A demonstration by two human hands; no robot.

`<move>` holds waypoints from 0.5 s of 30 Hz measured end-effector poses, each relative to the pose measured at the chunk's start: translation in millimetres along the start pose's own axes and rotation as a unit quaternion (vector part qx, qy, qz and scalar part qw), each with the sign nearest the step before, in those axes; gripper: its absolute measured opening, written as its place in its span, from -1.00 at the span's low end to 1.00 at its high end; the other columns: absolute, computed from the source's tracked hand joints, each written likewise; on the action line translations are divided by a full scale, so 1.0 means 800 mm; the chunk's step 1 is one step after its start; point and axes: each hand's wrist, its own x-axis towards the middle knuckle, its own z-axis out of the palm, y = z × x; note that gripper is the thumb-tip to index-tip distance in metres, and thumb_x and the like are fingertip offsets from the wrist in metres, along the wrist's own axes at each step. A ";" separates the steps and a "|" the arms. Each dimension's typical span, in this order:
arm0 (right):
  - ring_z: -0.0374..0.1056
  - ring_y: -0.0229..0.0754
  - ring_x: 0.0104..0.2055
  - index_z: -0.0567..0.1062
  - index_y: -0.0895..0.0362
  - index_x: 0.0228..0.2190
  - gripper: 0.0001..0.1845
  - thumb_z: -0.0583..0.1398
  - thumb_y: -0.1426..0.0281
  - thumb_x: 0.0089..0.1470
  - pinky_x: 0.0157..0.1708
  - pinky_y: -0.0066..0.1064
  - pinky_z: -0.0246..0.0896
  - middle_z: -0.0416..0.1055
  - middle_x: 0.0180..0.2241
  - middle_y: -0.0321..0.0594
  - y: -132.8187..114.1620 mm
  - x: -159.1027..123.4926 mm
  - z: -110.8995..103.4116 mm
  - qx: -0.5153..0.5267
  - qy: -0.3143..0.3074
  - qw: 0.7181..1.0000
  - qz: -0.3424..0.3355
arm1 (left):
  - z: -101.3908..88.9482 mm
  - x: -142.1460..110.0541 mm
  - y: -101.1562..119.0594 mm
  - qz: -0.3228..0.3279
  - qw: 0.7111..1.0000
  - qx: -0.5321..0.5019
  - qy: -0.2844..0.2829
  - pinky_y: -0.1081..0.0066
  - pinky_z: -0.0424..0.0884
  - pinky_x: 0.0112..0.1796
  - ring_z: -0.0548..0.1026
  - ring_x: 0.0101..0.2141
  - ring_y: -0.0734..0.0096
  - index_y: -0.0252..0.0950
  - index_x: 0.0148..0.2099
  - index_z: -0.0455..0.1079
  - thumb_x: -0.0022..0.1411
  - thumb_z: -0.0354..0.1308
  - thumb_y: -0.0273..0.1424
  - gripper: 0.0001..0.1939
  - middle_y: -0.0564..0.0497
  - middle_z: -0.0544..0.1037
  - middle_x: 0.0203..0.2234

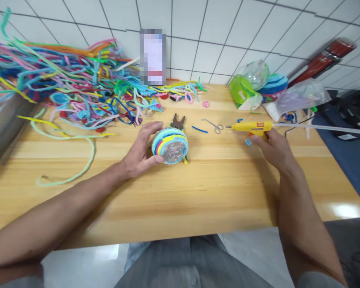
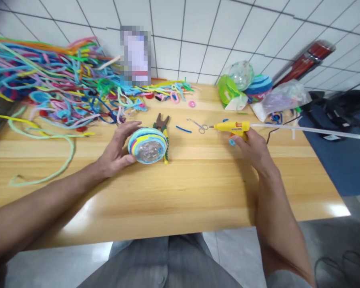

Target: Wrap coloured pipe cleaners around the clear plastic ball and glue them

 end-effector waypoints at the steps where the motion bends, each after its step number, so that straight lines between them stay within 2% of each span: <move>1: 0.57 0.19 -0.04 0.65 0.06 -0.13 -0.59 0.24 0.09 0.09 0.06 -0.01 0.44 0.70 -0.08 0.04 0.000 0.001 0.002 0.010 0.006 1.000 0.000 | 0.002 0.000 -0.002 0.012 1.000 0.008 0.002 -0.30 0.30 0.47 0.25 0.51 -0.27 -0.05 0.63 0.01 0.37 0.19 0.34 0.03 -0.31 0.25 0.48; 4: 0.56 0.17 -0.07 0.62 0.04 -0.15 -0.61 0.23 0.08 0.09 0.05 0.00 0.44 0.70 -0.11 0.01 -0.001 0.003 0.009 0.038 0.026 0.999 -0.001 | 0.008 0.002 -0.004 0.042 0.999 0.032 -0.006 -0.35 0.24 0.48 0.21 0.53 -0.34 -0.02 0.63 -0.01 0.17 0.36 0.39 0.22 -0.34 0.21 0.51; 7: 0.53 0.19 -0.11 0.59 0.00 -0.20 -0.64 0.23 0.05 0.08 0.01 0.04 0.45 0.68 -0.14 -0.01 -0.003 0.005 0.014 0.042 0.048 0.998 0.002 | 0.009 0.003 -0.003 0.049 0.997 0.051 -0.019 -0.38 0.22 0.48 0.18 0.54 -0.36 -0.03 0.64 -0.06 0.16 0.39 0.37 0.26 -0.37 0.19 0.52; 9: 0.52 0.23 -0.12 0.56 -0.02 -0.21 -0.63 0.23 0.02 0.06 -0.01 0.08 0.44 0.66 -0.16 -0.01 -0.004 0.007 0.017 0.040 0.058 0.998 0.009 | 0.005 0.004 0.003 0.058 0.996 0.071 0.003 -0.37 0.23 0.47 0.18 0.54 -0.30 -0.05 0.65 -0.08 0.32 0.32 0.28 0.12 -0.37 0.20 0.52; 11: 0.52 0.25 -0.12 0.54 -0.04 -0.20 -0.62 0.23 0.00 0.05 0.00 0.10 0.43 0.65 -0.16 -0.01 -0.004 0.008 0.018 0.043 0.062 0.997 0.016 | -0.002 0.008 0.016 0.058 0.992 0.104 0.037 -0.34 0.26 0.46 0.23 0.53 -0.21 -0.07 0.63 -0.04 0.51 0.21 0.12 -0.12 -0.36 0.23 0.51; 13: 0.53 0.26 -0.09 0.54 -0.05 -0.18 -0.61 0.23 -0.02 0.05 0.04 0.12 0.42 0.65 -0.14 -0.01 -0.004 0.009 0.020 0.050 0.061 0.997 0.019 | -0.011 0.014 0.038 0.051 0.987 0.145 0.050 -0.28 0.34 0.42 0.33 0.47 -0.12 -0.10 0.56 0.11 0.60 0.13 -0.03 -0.35 -0.32 0.33 0.47; 15: 0.53 0.27 -0.08 0.53 -0.04 -0.20 -0.61 0.22 -0.02 0.04 0.05 0.14 0.41 0.64 -0.14 0.01 -0.002 0.010 0.022 0.055 0.059 0.997 0.021 | -0.019 0.022 0.070 0.061 0.981 0.181 0.018 -0.21 0.41 0.37 0.46 0.37 -0.07 -0.12 0.40 0.34 0.61 0.12 -0.10 -0.54 -0.24 0.51 0.34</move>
